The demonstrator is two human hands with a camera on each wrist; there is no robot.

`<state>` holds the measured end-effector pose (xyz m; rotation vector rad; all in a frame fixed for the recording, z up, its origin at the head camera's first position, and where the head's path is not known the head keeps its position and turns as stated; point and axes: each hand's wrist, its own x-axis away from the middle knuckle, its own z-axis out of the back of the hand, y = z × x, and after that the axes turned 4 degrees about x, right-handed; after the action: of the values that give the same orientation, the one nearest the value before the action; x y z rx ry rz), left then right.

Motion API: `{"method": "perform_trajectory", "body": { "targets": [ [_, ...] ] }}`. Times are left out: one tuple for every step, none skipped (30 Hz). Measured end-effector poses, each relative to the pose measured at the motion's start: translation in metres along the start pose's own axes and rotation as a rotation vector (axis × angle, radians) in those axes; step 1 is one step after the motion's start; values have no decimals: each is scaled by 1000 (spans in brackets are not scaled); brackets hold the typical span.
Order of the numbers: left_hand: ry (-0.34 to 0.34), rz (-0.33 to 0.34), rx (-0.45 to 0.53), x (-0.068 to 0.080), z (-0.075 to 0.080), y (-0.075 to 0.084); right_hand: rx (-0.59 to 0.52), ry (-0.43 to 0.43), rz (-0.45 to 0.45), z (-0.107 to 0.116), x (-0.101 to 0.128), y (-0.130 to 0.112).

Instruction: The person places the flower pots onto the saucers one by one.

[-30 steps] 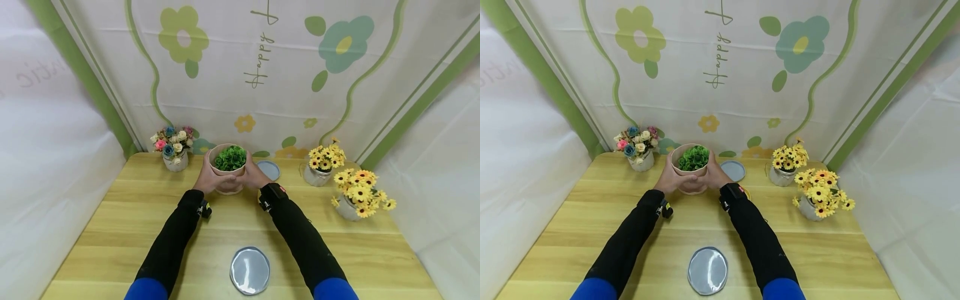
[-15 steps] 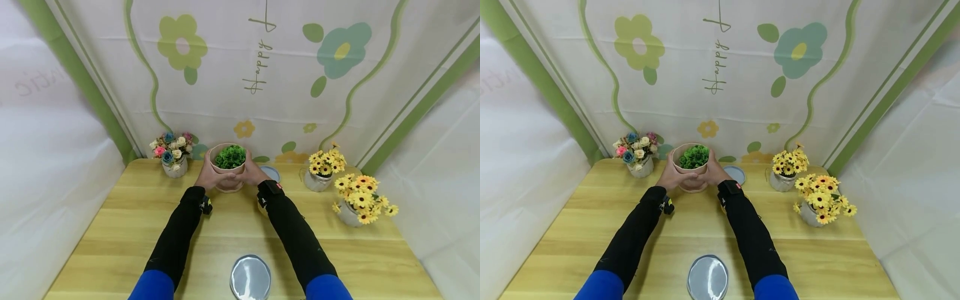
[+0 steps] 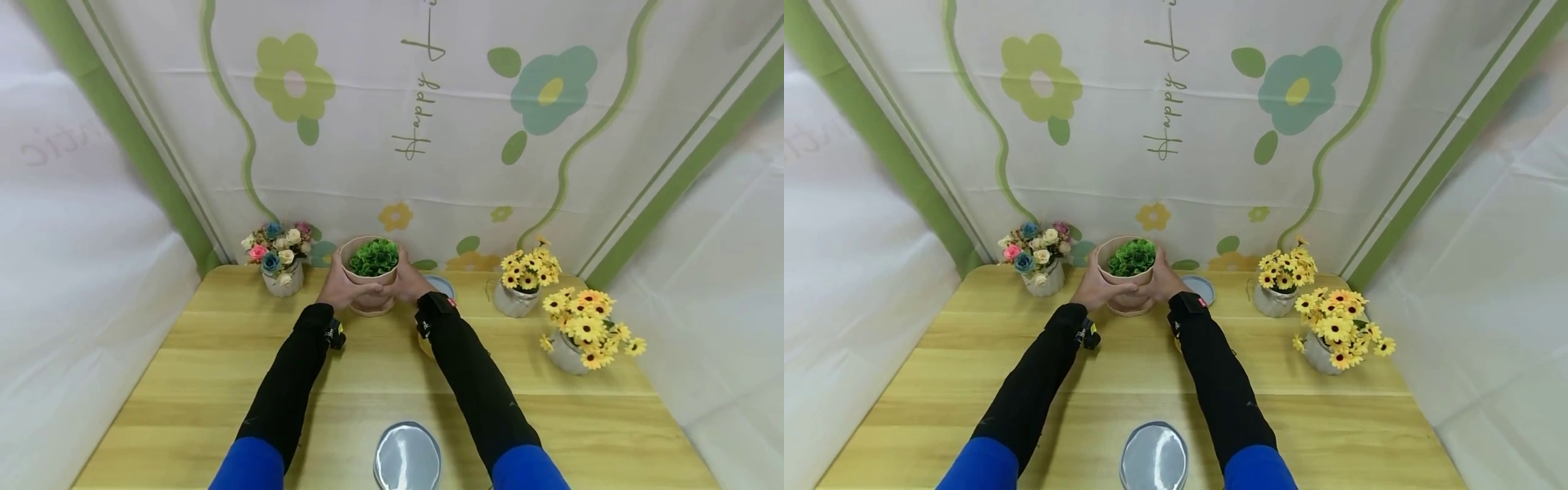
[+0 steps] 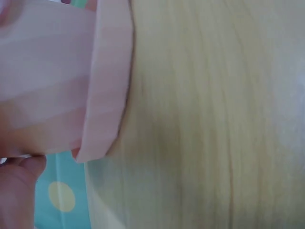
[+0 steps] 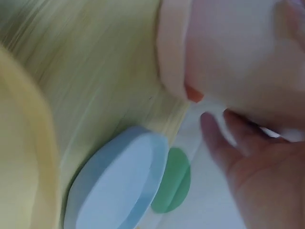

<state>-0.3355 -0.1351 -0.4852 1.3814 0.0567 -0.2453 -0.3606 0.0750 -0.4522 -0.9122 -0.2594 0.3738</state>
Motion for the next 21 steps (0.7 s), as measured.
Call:
{"method": "perform_trajectory", "body": {
  "targets": [
    [2,-6,-9,0,0,-1,2,8,-1,0,0,0],
    [2,-14,-15,0,0,-1,7,15,2,-1,-1,1],
    [1,-19,-20,1,0,-1,8,24,5,-2,-1,2],
    [1,-19,-24,2,0,-1,16,34,11,-3,-1,2],
    [-2,-12,-21,5,0,4,25,44,29,-5,-1,3],
    [-4,-13,-20,6,1,3,37,55,48,-7,-1,4],
    [-7,-10,-26,8,3,4,54,64,63,-8,0,5],
    [-9,-6,-31,10,4,4,71,71,82,-9,2,5],
    [-11,4,-38,12,6,5,89,83,103,-9,4,4],
    [-11,17,-48,15,8,5,109,95,132,-10,7,4],
    [-13,34,-59,17,10,6,119,99,157,-9,11,2],
    [-15,39,-72,19,12,2,123,101,185,-9,15,1],
    [-11,56,-91,22,14,3,125,105,215,-8,20,-2],
    [-5,71,-108,25,16,3,129,110,237,-7,26,-4],
    [0,85,-124,29,18,4,141,113,237,-6,33,-5],
    [4,92,-136,33,21,5,149,110,243,-6,39,-6],
    [4,94,-148,37,24,6,162,100,223,-5,48,-7],
    [8,95,-167,42,27,7,182,94,202,-4,56,-7],
    [13,100,-183,48,30,8,211,87,168,-2,64,-7],
    [13,104,-190,54,33,11,232,75,130,-1,73,-7],
    [12,107,-192,61,36,12,247,60,103,0,82,-6]
  ]
}}
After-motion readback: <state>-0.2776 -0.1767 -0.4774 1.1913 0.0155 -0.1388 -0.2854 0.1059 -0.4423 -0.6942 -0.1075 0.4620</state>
